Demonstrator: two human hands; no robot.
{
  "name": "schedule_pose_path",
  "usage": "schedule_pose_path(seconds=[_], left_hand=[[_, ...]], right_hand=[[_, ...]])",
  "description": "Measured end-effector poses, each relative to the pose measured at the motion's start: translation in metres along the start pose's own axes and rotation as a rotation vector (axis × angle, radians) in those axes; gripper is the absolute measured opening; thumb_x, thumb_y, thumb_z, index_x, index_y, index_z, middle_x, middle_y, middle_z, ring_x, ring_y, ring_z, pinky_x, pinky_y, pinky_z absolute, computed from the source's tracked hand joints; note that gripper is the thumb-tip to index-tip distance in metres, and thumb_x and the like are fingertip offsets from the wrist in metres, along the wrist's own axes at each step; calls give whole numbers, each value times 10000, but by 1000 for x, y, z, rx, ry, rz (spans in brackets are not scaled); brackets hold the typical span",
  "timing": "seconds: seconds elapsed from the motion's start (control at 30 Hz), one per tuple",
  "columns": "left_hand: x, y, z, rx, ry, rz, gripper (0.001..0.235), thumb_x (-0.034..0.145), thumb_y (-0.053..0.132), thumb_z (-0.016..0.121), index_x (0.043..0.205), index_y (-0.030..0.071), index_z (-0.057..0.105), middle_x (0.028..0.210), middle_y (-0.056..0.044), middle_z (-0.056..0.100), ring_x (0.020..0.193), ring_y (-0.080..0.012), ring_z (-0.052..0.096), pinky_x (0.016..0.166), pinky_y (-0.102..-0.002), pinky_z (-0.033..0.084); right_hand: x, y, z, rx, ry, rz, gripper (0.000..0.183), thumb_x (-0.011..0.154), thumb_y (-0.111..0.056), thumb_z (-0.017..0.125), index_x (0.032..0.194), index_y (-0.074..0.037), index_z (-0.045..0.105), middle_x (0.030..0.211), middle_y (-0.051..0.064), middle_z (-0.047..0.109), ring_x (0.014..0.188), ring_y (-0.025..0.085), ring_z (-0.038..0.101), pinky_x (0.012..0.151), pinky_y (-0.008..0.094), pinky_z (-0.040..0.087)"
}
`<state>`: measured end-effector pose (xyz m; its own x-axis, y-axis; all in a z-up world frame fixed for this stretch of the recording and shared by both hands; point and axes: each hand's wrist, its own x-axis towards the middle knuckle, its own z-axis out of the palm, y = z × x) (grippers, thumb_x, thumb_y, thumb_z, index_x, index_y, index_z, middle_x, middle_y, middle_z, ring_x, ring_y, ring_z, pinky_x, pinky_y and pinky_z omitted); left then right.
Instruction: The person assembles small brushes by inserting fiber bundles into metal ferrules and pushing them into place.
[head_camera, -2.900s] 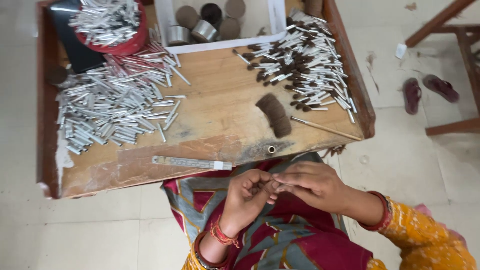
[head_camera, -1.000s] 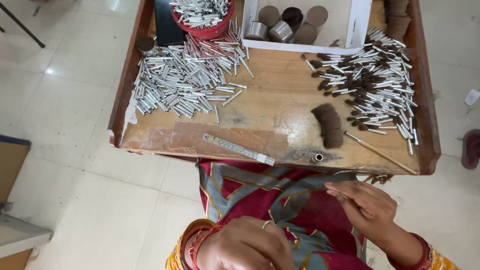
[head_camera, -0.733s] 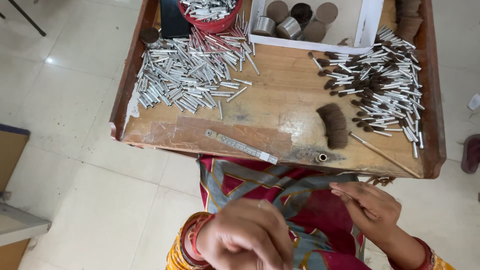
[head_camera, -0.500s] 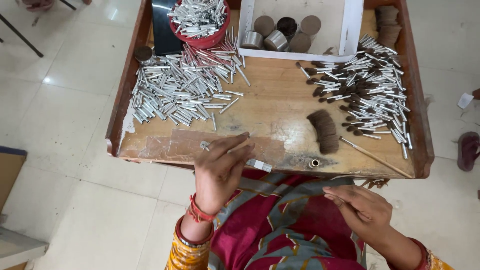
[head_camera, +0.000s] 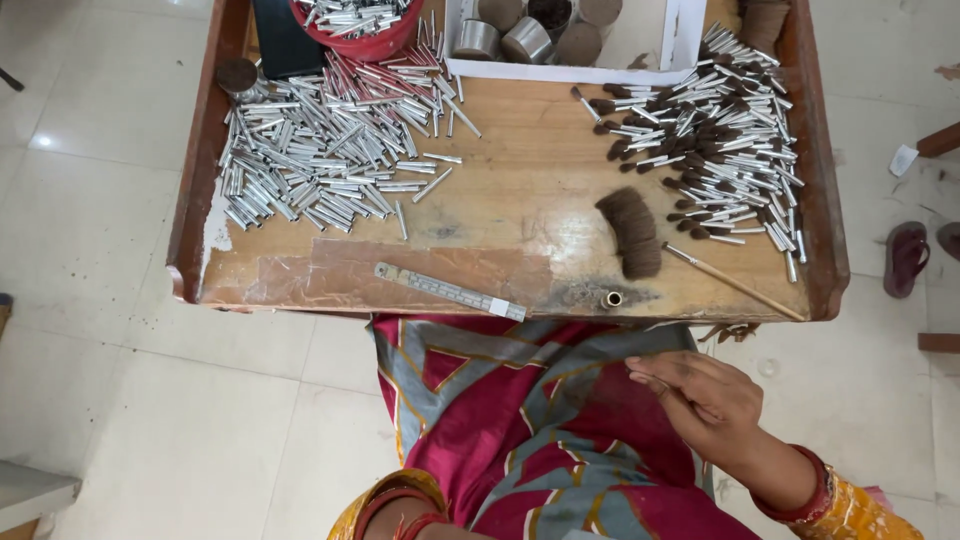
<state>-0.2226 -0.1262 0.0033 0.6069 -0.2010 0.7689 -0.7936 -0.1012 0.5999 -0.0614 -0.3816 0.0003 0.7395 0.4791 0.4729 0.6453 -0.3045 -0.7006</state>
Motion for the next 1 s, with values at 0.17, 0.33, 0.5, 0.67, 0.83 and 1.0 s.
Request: schedule_pose_path(seconds=[0.17, 0.33, 0.5, 0.67, 0.83, 1.0], left_hand=[[64, -38, -12, -263, -84, 18, 258, 1061, 93, 517, 1201, -53, 677, 1144, -176, 713, 1033, -296, 756, 935, -365, 623], [70, -89, 26, -501, 332, -681, 195, 903, -116, 728, 1090, -63, 704, 1047, -128, 729, 920, -206, 724, 825, -314, 604], [56, -114, 50, -903, 463, -945, 110, 952, -23, 715, 1053, -46, 679, 937, -137, 743, 825, -199, 749, 761, -341, 638], [58, -117, 55, -1067, 499, -1017, 108, 963, 5, 697, 1051, -22, 642, 922, -112, 732, 818, -202, 757, 745, -341, 643], [59, -119, 54, -1102, 490, -1068, 99, 963, 19, 692, 1043, -16, 644, 890, -142, 753, 792, -204, 762, 744, -335, 640], [54, -119, 58, -1136, 482, -1063, 104, 972, 22, 705, 1044, -24, 647, 907, -135, 748, 786, -204, 759, 737, -328, 633]], right_hand=[[-7, 5, 0, 39, 41, 85, 251, 813, 113, 666, 1024, 7, 748, 960, 110, 792, 846, 197, 794, 722, 275, 619], [-12, 7, 8, 274, 108, 106, 219, 891, 116, 667, 1072, 15, 737, 1025, 131, 796, 895, 198, 790, 778, 288, 645], [-8, -5, 8, 271, 147, 55, 245, 904, 98, 690, 1131, 11, 721, 1082, 129, 784, 923, 214, 787, 794, 299, 649], [-4, -7, 5, 139, 110, -65, 302, 901, 77, 699, 1191, -6, 688, 1155, 135, 761, 1006, 257, 781, 842, 321, 635], [-6, 0, 6, 109, 94, -111, 317, 904, 58, 702, 1209, -22, 674, 1180, 137, 754, 1037, 268, 783, 866, 335, 634], [-6, 2, 8, 99, 95, -128, 304, 904, 49, 709, 1199, -19, 676, 1177, 145, 751, 1036, 273, 784, 870, 347, 636]])
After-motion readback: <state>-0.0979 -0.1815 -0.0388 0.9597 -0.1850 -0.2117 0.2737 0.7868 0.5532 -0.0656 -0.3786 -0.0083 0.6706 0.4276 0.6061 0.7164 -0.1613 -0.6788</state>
